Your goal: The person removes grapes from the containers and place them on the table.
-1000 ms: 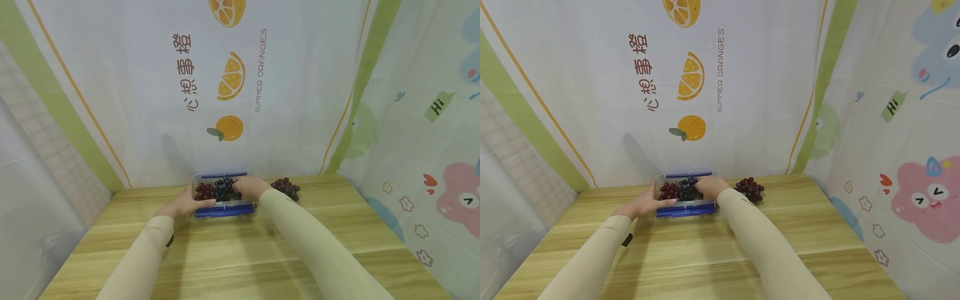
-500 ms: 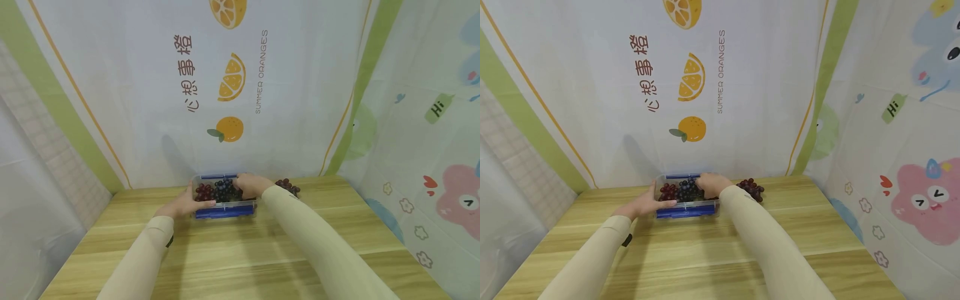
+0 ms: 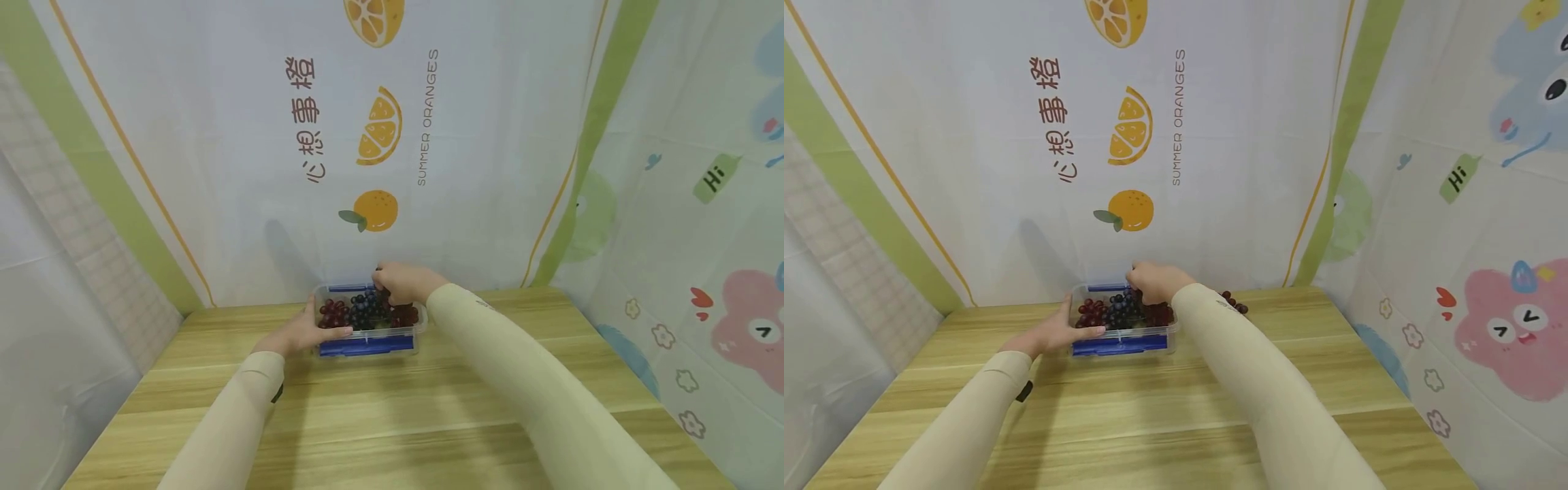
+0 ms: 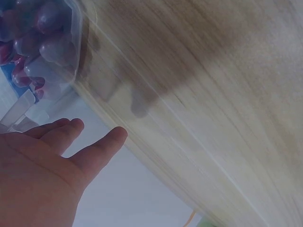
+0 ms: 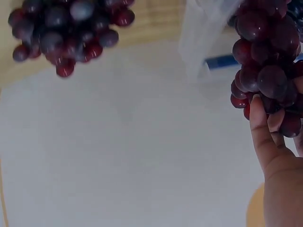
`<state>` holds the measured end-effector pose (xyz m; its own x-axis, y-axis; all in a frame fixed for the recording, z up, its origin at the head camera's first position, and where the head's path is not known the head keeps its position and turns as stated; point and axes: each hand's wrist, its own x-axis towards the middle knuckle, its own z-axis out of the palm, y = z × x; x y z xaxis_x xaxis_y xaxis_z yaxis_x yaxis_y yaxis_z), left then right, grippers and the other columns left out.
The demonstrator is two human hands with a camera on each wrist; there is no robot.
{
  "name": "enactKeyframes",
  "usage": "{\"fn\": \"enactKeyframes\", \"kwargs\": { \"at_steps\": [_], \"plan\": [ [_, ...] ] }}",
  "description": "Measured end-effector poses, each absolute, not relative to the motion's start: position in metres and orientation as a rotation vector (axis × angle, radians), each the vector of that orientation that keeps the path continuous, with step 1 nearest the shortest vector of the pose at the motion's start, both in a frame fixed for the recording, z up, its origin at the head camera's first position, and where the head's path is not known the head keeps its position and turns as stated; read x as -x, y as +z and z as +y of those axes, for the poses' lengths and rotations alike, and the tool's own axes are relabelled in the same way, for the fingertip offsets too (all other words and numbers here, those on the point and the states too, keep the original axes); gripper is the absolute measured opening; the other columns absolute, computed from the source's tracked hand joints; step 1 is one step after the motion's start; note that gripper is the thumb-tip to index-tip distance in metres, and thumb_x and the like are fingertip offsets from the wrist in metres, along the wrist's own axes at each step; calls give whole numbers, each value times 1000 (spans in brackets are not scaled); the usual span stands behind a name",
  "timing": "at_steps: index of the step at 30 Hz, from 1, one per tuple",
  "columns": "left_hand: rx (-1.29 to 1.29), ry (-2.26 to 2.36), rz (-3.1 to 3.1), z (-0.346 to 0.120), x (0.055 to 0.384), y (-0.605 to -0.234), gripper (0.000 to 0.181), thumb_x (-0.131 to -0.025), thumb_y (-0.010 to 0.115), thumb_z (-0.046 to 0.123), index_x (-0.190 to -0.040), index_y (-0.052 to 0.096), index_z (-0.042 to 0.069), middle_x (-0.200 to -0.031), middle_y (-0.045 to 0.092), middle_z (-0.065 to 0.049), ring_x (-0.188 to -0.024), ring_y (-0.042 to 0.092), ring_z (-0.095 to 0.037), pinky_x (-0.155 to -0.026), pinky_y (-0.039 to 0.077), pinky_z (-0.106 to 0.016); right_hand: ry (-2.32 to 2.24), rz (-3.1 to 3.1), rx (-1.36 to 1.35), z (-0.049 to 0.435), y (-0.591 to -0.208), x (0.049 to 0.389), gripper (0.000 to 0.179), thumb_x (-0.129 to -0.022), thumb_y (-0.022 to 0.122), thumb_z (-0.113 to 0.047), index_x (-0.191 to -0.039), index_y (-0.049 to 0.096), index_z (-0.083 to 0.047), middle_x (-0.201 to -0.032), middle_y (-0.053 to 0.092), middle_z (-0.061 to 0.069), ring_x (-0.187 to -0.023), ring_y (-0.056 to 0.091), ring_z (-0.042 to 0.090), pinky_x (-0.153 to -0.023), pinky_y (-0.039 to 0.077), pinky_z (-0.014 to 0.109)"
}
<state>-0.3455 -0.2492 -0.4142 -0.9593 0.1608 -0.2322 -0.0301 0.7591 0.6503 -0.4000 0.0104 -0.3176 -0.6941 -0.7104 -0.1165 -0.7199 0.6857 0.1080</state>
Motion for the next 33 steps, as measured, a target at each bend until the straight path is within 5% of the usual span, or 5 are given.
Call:
{"fn": "enactKeyframes", "kwargs": {
  "at_steps": [33],
  "plan": [
    [-95,982,2678,-248,344,-411,145,-86,72,77,-165,-29,9,-177,-5,-29,-163,8,-55,-127,22,-73,271,2938,1128,74,-238,403,18,-96,73,-1,-113,66,-6,-113,58,9,-97,56,25,-90,54,39]
  ]
}}
